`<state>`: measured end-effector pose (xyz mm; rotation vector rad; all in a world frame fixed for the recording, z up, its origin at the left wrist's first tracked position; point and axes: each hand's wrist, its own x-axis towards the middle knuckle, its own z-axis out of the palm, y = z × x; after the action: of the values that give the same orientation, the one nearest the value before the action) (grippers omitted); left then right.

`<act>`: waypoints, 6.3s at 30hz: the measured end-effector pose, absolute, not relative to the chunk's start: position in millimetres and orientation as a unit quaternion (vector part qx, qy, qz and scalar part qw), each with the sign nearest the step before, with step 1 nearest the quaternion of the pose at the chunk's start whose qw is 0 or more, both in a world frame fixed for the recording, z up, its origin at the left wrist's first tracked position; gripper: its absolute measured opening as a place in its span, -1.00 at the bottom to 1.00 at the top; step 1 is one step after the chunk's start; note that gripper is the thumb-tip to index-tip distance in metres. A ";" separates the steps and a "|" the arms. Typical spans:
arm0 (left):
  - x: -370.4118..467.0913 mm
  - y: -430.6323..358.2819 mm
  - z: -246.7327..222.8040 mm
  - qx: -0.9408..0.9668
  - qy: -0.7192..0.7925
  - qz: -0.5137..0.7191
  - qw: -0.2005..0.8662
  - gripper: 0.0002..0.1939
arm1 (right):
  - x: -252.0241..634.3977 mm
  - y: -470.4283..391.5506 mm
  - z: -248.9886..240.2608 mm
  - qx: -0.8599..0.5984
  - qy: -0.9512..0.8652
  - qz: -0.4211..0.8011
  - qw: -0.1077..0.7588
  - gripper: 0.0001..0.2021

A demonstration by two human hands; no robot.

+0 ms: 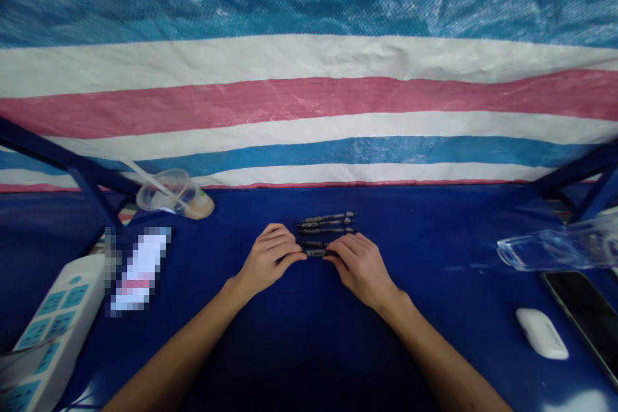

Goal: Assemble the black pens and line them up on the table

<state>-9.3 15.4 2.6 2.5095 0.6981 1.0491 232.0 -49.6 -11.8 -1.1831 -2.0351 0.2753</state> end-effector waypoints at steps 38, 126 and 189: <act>-12.0 14.5 5.7 0.868 0.262 0.398 0.140 -0.93 | 250.2 -43.3 1.4 -0.274 -0.329 0.744 0.513 -0.57; -12.2 19.8 -6.2 0.895 0.311 0.288 0.142 -0.92 | 239.5 -41.4 -22.0 -0.500 -0.816 0.076 0.280 -0.89; -6.8 8.1 6.3 0.903 0.292 0.269 0.165 -0.67 | 229.7 -51.8 -15.8 -0.447 -0.822 0.115 0.332 -0.80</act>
<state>-6.8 8.1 6.3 2.5725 0.8332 0.7663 229.7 -51.8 -15.8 -1.1687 -2.1484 0.2994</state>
